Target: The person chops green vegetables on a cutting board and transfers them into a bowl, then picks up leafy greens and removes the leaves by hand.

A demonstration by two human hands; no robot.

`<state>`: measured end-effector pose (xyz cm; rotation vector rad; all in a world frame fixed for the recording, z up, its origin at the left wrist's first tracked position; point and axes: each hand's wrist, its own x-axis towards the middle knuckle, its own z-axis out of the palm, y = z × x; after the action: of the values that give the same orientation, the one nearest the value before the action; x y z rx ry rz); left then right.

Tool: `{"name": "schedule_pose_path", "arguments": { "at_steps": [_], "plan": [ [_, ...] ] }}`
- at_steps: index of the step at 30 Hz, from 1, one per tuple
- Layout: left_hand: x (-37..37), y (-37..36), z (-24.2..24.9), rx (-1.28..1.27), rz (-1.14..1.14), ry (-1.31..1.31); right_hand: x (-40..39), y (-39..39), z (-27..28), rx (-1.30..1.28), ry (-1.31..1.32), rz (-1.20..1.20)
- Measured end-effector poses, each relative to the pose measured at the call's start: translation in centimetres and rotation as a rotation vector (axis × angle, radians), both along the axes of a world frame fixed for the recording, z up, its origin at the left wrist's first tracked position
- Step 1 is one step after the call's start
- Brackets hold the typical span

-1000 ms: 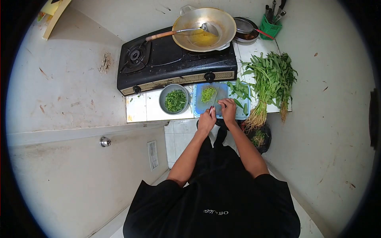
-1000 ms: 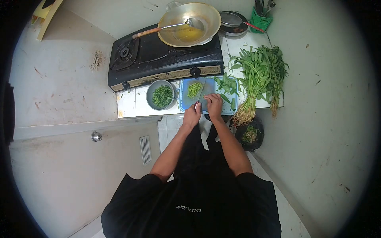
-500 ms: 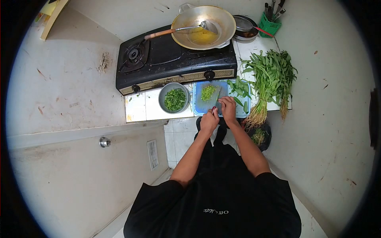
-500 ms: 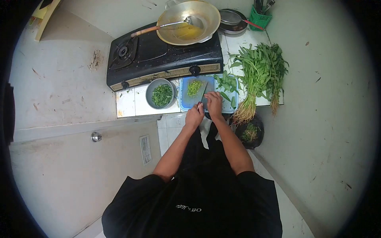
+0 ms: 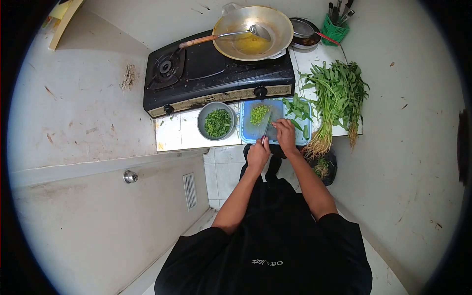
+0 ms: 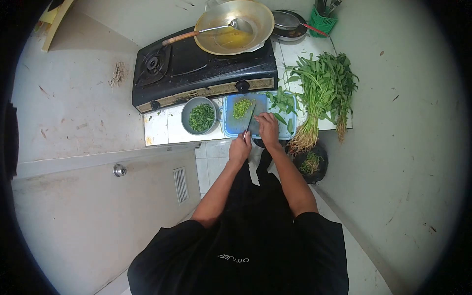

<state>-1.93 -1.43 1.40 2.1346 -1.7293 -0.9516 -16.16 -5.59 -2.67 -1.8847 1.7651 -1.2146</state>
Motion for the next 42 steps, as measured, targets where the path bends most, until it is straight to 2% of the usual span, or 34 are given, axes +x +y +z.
{"name": "schedule_pose_path", "arguments": {
  "at_steps": [4,9,12,29,33,35,38,42],
  "plan": [
    [0.3,-2.9,-0.2,0.031,-0.007,0.081,-0.1,0.1,-0.4,-0.004,0.0,-0.01],
    [0.1,-1.1,-0.6,0.018,-0.022,0.11,-0.1,0.1,-0.6,0.007,-0.042,-0.011],
    [-0.8,-0.4,-0.2,0.019,0.044,0.154,-0.2,0.1,-0.3,-0.009,-0.037,-0.005],
    [-1.4,-2.3,-0.8,-0.021,-0.004,0.115,0.0,-0.1,-0.7,0.005,-0.086,-0.018],
    [-0.9,0.5,0.1,-0.046,0.003,0.102,-0.1,-0.1,-0.7,-0.007,-0.053,-0.036],
    [-0.4,2.0,0.0,0.012,0.02,0.01,0.0,0.0,-0.7,0.037,-0.082,-0.027],
    [-0.2,2.0,-0.5,-0.017,0.016,0.007,0.0,0.0,-0.4,0.031,-0.081,-0.044],
    [-0.7,-1.5,-0.8,-0.061,0.044,0.015,0.1,-0.1,-0.7,0.001,-0.118,-0.041]
  ]
}}
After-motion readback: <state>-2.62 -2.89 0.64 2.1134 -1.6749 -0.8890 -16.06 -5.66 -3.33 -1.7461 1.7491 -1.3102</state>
